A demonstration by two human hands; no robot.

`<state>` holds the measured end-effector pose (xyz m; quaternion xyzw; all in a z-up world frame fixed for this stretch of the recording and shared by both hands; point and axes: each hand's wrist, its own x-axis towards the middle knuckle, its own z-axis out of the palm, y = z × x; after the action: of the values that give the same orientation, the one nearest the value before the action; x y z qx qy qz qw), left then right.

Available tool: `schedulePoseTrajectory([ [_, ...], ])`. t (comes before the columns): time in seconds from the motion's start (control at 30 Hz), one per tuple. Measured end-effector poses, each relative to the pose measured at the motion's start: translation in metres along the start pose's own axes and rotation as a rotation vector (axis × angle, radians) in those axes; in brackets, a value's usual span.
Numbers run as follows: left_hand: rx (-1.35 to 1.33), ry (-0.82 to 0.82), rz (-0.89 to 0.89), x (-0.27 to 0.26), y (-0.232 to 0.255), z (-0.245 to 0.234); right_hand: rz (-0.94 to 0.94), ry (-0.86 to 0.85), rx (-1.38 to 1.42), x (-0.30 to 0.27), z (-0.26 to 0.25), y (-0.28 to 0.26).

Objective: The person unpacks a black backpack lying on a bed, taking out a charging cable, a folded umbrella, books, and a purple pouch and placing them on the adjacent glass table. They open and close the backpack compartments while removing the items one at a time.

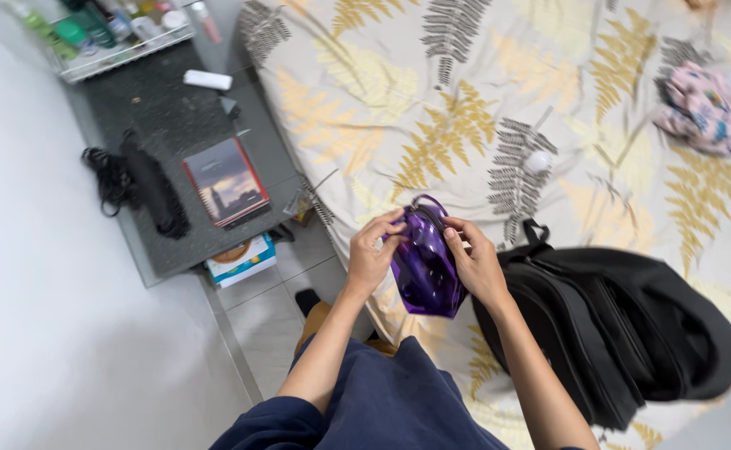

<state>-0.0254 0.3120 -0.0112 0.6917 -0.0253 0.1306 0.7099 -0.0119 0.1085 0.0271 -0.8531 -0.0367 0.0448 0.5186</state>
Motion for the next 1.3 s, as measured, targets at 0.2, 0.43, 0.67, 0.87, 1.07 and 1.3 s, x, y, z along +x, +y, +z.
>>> schedulePoseTrajectory([
  [0.2, 0.087, 0.049, 0.102, 0.022, -0.005, -0.045, 0.07, -0.205, 0.23, 0.068, 0.045, 0.005],
  [0.43, 0.117, 0.293, 0.055, 0.071, -0.039, -0.118, 0.019, -0.404, -0.022, 0.123, 0.114, -0.047],
  [0.67, -0.133, 0.513, -0.105, 0.115, -0.099, -0.208, -0.102, -0.331, -0.386, 0.182, 0.209, -0.112],
  [0.87, 0.001, 0.581, -0.195, 0.122, -0.132, -0.278, -0.273, -0.372, -0.424, 0.222, 0.293, -0.12],
  [1.07, 0.188, 0.615, -0.266, 0.116, -0.16, -0.327, -0.461, -0.386, -0.407, 0.256, 0.374, -0.103],
  [1.3, 0.025, 0.836, -0.494, 0.109, -0.214, -0.351, -0.667, -0.483, -0.526, 0.295, 0.459, -0.068],
])
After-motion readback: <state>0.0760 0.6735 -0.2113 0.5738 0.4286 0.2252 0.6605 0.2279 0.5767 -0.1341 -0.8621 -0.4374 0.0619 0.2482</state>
